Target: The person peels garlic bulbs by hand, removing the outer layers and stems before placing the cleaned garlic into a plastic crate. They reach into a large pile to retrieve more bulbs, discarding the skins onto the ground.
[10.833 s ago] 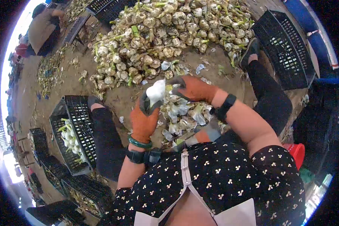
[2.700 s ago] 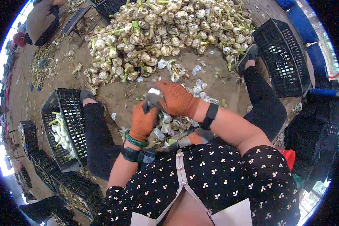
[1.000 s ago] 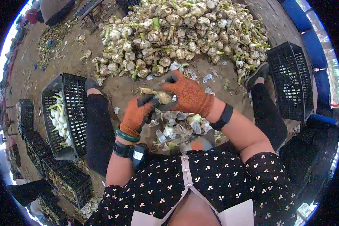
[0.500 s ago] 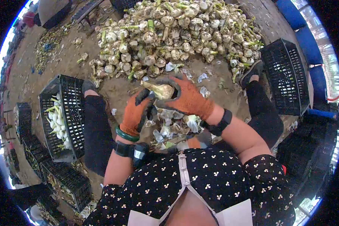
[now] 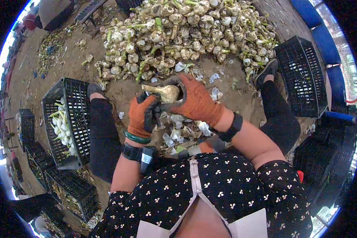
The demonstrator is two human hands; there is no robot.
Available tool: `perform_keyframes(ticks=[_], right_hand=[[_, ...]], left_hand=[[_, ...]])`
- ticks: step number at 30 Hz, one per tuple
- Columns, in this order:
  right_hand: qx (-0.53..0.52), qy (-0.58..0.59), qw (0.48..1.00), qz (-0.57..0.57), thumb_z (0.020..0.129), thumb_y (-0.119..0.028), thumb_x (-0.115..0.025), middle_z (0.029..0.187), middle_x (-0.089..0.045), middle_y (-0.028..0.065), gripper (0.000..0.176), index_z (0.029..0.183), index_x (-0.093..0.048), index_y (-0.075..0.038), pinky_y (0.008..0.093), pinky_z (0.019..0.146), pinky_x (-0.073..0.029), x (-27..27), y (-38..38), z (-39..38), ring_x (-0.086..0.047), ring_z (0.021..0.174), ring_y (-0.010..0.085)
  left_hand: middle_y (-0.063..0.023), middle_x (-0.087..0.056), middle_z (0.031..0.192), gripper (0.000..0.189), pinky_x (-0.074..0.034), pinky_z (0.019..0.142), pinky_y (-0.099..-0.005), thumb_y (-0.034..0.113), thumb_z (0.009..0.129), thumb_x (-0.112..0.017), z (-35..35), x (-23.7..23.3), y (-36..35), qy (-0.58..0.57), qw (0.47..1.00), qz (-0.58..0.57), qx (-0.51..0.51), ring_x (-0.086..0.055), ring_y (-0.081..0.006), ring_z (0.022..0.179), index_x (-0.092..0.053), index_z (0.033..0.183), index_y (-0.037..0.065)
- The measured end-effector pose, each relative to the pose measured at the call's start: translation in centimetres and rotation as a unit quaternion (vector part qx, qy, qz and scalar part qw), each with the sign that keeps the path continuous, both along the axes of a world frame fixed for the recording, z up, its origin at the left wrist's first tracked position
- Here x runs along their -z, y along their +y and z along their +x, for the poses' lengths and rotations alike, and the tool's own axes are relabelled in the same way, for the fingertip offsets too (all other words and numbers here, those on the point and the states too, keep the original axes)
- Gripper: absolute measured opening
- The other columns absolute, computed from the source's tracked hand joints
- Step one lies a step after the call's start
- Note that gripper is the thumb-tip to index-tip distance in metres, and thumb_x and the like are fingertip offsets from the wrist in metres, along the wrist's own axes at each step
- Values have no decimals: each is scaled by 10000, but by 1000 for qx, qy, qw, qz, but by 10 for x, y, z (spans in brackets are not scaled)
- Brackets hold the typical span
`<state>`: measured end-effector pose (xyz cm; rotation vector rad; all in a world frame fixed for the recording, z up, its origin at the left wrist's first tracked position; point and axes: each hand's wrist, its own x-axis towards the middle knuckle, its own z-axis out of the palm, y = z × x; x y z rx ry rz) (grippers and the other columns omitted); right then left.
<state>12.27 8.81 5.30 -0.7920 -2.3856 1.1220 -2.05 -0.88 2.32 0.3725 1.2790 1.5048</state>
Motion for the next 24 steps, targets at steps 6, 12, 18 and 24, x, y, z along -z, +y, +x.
perform_keyframes(ticks=[6,12,18,24], right_hand=[[10,-43,996,80,578,-281,-751,1016,-506,160,576,1036,-487,-51,413,805,-432,-2,-1,-4,-517,919,336],[-22,3,993,-120,616,-250,-739,1014,-550,122,556,1067,-489,-42,335,772,-461,8,4,-1,-557,897,251],[-88,108,818,-558,779,-196,-581,917,-550,60,405,1138,-453,-58,265,649,-471,21,12,8,-538,750,116],[102,212,851,-469,898,-414,-332,910,-566,46,426,1068,-501,-62,290,694,-451,32,-20,-24,-529,767,149]], left_hand=[[-52,-561,658,174,-422,441,-237,173,791,-564,0,11,-2,359,912,197,-2,-525,-127,500,-563,860,13],[-92,-580,794,201,-464,522,-255,140,780,-577,-11,4,-7,-48,998,10,31,-565,-158,618,-559,906,-16],[-72,-582,759,167,-449,684,-322,53,680,-590,8,-3,2,263,960,46,-80,-565,-211,708,-585,835,-8],[-131,-580,778,169,-415,767,-390,55,628,-584,22,5,9,508,851,51,-125,-534,-325,825,-584,796,37]])
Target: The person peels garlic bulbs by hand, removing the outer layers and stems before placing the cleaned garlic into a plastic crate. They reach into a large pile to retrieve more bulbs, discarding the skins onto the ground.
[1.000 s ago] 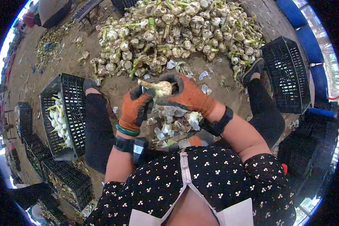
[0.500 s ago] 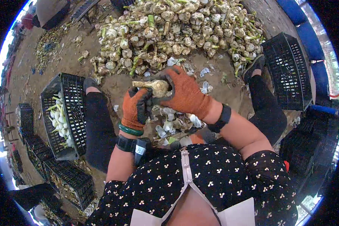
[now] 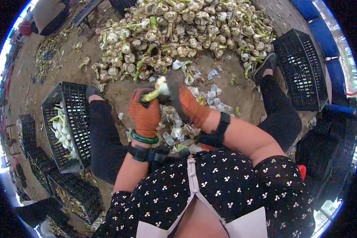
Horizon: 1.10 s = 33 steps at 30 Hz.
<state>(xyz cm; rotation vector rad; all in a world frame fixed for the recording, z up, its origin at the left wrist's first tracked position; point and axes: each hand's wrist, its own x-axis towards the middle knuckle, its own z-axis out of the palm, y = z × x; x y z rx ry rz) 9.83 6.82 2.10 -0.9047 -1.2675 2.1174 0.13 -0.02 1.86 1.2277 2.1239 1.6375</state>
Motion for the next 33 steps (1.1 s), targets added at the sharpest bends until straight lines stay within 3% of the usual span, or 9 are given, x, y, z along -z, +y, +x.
perform_keyframes(ticks=[3,8,9,11,16,19,25,27,33], right_hand=[[-72,-169,915,359,873,-271,-453,946,-571,74,356,1154,-438,-53,325,750,-458,34,19,11,-558,880,184],[-153,-82,926,334,752,-141,-572,1013,-567,153,391,1115,-484,-26,355,819,-434,12,25,22,-556,918,292],[-130,-10,991,8,725,-153,-603,1016,-566,155,461,1145,-458,-31,358,825,-431,16,23,22,-552,927,300],[-146,-40,826,543,722,-184,-630,1016,-569,141,478,1142,-459,-37,348,825,-435,12,26,22,-556,933,281],[-183,79,973,-116,821,-200,-539,931,-582,64,363,1126,-459,-19,328,711,-472,38,34,36,-576,796,218],[-215,-151,829,494,850,-185,-460,906,-584,71,229,1010,-528,-35,302,735,-462,-8,37,39,-569,805,193],[-122,-159,829,523,860,-51,-436,1068,-530,101,326,1179,-409,12,275,855,-395,102,49,56,-515,948,179],[-142,-213,940,227,871,-88,-427,1074,-538,95,281,1137,-451,0,291,866,-393,75,42,42,-513,965,165],[-249,-296,781,491,873,-225,-435,951,-566,159,265,1022,-519,-22,347,771,-415,42,51,54,-548,883,225]], left_hand=[[-98,-598,749,157,-437,724,-376,30,637,-583,5,-1,1,79,997,2,28,-570,-287,740,-582,794,37],[-52,-593,757,104,-465,524,-275,23,739,-566,-38,32,-8,-462,886,36,21,-568,-159,611,-582,840,8],[-54,-589,764,111,-468,506,-279,41,756,-555,-47,35,-10,-501,864,29,43,-566,-158,605,-583,856,3],[-58,-592,778,141,-480,533,-281,78,782,-531,-32,7,-1,-580,805,122,-13,-577,-161,630,-577,878,-15],[-76,-615,773,213,-464,568,-276,118,760,-527,-91,39,-23,-199,976,-66,-52,-570,-143,675,-588,899,-32],[-129,-630,825,270,-472,650,-325,160,755,-551,-60,15,-17,-135,959,-217,123,-601,-227,761,-588,965,-5],[-170,-618,866,318,-459,718,-374,193,713,-607,-19,-8,-6,-78,964,-163,197,-587,-321,822,-598,1007,71],[-170,-619,845,307,-463,691,-374,182,706,-613,-12,-16,-9,75,959,-221,161,-589,-307,802,-600,991,68],[-136,-554,768,302,-446,569,-419,140,635,-616,-1,9,-13,202,959,-108,168,-552,-339,672,-514,909,64]])
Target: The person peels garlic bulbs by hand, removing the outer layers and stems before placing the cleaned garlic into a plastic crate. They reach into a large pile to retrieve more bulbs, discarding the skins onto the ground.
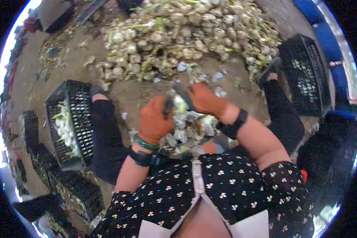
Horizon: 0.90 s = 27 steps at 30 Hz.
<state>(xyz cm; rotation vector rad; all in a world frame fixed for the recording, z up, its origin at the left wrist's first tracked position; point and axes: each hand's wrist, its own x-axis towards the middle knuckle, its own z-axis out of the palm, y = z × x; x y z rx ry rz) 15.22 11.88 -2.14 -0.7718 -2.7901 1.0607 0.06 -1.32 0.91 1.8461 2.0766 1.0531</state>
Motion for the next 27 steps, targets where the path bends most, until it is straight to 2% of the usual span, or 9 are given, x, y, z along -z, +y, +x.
perform_keyframes(ticks=[6,11,17,19,20,22,24,25,27], right_hand=[[32,-108,970,-217,835,-267,-481,993,-587,147,322,1022,-544,-13,351,766,-426,-40,-1,-2,-558,899,244],[50,207,917,-337,839,-244,-515,957,-587,105,361,1089,-498,16,281,714,-432,12,17,2,-546,833,163],[256,56,963,64,856,-183,-485,1134,-511,162,341,1157,-469,-23,352,867,-392,29,5,-3,-512,1008,264],[105,109,987,-60,873,-124,-431,1128,-524,157,301,1147,-475,-9,365,891,-378,-32,-17,-15,-498,1033,278],[75,91,981,155,826,-53,-460,1094,-500,217,366,1178,-407,31,398,870,-392,33,8,1,-505,957,312],[-78,73,942,317,773,-66,-474,1030,-520,229,349,1107,-463,36,448,864,-376,13,-5,-5,-488,942,355],[-133,-85,953,258,761,-137,-522,883,-577,212,214,912,-560,9,432,697,-438,10,-3,-32,-553,811,323],[30,48,992,-111,802,-207,-504,830,-576,237,261,885,-551,36,446,652,-444,-30,-22,-35,-562,755,351],[-40,-94,995,22,800,-268,-467,836,-574,247,337,925,-560,30,440,695,-448,1,-20,-33,-561,764,381]], left_hand=[[-187,-565,830,212,-433,686,-454,124,692,-524,-5,13,8,-106,988,-106,-26,-543,-379,801,-516,885,37],[-226,-595,869,419,-441,742,-436,406,724,-586,-2,-8,10,-293,951,-101,-13,-567,-383,812,-571,973,70],[-198,-609,822,397,-450,729,-401,250,617,-642,11,11,5,-309,945,-76,-78,-588,-336,791,-581,940,28],[-178,-618,813,385,-451,713,-396,224,590,-640,6,-5,-8,-406,912,-43,-48,-589,-302,747,-591,915,21],[-147,-624,816,390,-456,692,-359,234,592,-649,-5,-34,-22,-415,881,-218,-60,-582,-255,733,-604,927,39],[-86,-619,877,383,-457,686,-276,186,657,-633,-8,-31,-31,-525,840,-133,-18,-572,-149,784,-590,1010,45],[-98,-607,960,362,-468,761,-296,77,700,-593,-12,-33,-44,-691,719,-69,21,-582,-184,852,-541,1045,-21],[-115,-596,982,366,-472,777,-303,57,711,-572,-17,-36,-48,-684,722,-100,-10,-585,-202,861,-520,1061,-34],[-129,-597,982,322,-479,763,-327,16,700,-564,-25,-10,-63,-498,867,-39,-4,-595,-227,844,-544,1020,-16]])
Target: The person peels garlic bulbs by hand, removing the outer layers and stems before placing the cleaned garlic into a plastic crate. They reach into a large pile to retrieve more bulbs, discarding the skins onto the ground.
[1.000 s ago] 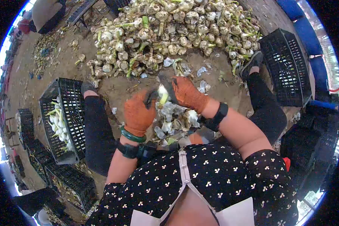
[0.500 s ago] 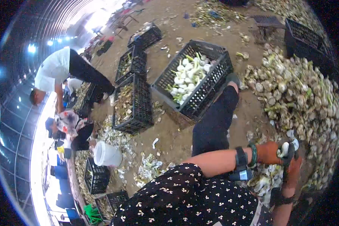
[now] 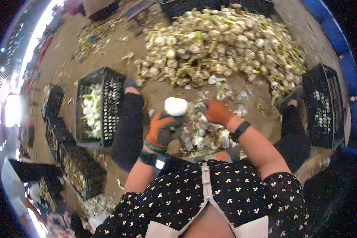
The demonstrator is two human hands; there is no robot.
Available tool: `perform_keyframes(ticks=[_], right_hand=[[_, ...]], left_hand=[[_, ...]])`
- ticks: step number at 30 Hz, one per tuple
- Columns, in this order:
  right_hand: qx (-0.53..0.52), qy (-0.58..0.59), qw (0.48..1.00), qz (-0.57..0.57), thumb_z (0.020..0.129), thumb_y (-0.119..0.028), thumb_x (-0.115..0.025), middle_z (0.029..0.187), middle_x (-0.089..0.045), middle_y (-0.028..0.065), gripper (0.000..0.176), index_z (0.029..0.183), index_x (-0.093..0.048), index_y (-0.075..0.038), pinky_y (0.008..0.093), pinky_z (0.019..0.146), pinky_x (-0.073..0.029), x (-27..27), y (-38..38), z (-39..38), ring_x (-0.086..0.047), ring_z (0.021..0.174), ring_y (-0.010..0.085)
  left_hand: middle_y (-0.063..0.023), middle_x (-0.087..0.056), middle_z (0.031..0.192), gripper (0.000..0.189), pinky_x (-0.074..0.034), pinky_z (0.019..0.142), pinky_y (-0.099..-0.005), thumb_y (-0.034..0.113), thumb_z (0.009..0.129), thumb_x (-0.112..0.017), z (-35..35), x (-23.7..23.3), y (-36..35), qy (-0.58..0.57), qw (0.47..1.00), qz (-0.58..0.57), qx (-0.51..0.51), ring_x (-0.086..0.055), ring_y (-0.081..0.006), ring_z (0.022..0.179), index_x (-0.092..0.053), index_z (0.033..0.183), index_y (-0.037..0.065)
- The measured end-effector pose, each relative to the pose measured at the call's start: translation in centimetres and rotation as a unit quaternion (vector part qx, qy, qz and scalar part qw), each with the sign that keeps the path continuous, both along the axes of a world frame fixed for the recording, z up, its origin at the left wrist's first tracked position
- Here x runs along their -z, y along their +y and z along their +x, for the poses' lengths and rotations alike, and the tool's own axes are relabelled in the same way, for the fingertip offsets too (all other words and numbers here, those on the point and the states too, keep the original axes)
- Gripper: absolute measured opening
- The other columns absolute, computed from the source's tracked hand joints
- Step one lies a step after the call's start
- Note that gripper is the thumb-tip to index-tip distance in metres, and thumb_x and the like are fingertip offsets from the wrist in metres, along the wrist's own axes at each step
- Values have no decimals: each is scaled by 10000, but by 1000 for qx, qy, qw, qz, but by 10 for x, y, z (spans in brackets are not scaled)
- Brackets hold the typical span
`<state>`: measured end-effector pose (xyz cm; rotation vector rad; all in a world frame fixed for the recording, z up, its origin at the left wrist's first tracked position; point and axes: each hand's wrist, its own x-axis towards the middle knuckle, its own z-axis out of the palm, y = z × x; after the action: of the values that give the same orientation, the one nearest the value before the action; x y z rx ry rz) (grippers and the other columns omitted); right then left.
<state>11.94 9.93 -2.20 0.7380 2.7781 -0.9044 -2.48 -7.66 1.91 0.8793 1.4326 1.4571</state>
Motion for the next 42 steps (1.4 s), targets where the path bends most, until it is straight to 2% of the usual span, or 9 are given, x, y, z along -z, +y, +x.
perform_keyframes(ticks=[2,4,10,11,22,25,35,37,42], right_hand=[[-3,48,999,-7,748,-176,-471,884,-575,226,292,948,-574,10,415,739,-450,31,1,17,-548,839,358],[-108,148,981,64,697,-106,-495,932,-575,191,279,942,-587,-12,394,751,-454,80,15,35,-536,888,333],[-16,-171,983,66,704,-455,-561,801,-609,166,410,749,-641,-56,418,682,-466,32,42,1,-581,766,332],[9,-128,990,61,698,-471,-561,817,-613,157,414,757,-644,-71,419,674,-465,53,52,-7,-588,762,326],[217,38,966,136,761,-199,-601,958,-569,200,444,1137,-479,3,418,771,-439,202,109,-72,-531,898,353],[259,23,960,100,781,-204,-585,1090,-528,197,473,1175,-442,17,357,800,-448,188,95,-77,-508,998,323],[310,93,946,-3,825,-284,-516,983,-540,184,397,1100,-484,1,427,683,-477,294,132,-57,-541,829,328],[342,219,883,-236,821,-280,-530,1081,-506,152,398,1144,-474,-55,428,722,-469,263,144,-29,-514,917,308],[424,408,434,-682,799,-416,-512,1169,-452,88,531,1212,-429,-93,381,828,-430,45,108,4,-477,986,254]], left_hand=[[-128,-605,902,305,-494,671,-307,42,703,-581,-27,28,-14,523,845,111,29,-599,-212,784,-553,1005,9],[-119,-595,922,243,-477,684,-286,66,755,-552,-36,-6,-8,-276,945,1,-174,-580,-215,812,-568,985,-12],[-93,-541,903,318,-428,805,-277,270,838,-441,-141,47,-42,-586,739,214,-254,-542,-169,761,-508,1031,26],[-97,-541,1005,315,-438,794,-274,256,835,-461,-104,13,-37,-166,947,69,-267,-539,-166,887,-512,1028,12],[-180,-609,778,238,-446,618,-399,243,781,-524,14,259,5,465,873,-148,-6,-581,-294,691,-622,923,79],[-78,-600,789,272,-463,599,-312,153,734,-571,7,108,37,-128,969,-198,-69,-548,-169,643,-572,985,49],[-140,-606,730,192,-448,572,-338,172,771,-516,15,175,27,46,948,-311,-40,-556,-255,598,-604,859,25],[-178,-598,712,207,-437,569,-367,189,792,-485,21,262,39,584,752,-189,240,-557,-318,598,-601,776,19],[-132,-602,721,206,-425,573,-366,200,814,-470,19,98,46,216,949,-216,84,-527,-222,591,-580,823,27]])
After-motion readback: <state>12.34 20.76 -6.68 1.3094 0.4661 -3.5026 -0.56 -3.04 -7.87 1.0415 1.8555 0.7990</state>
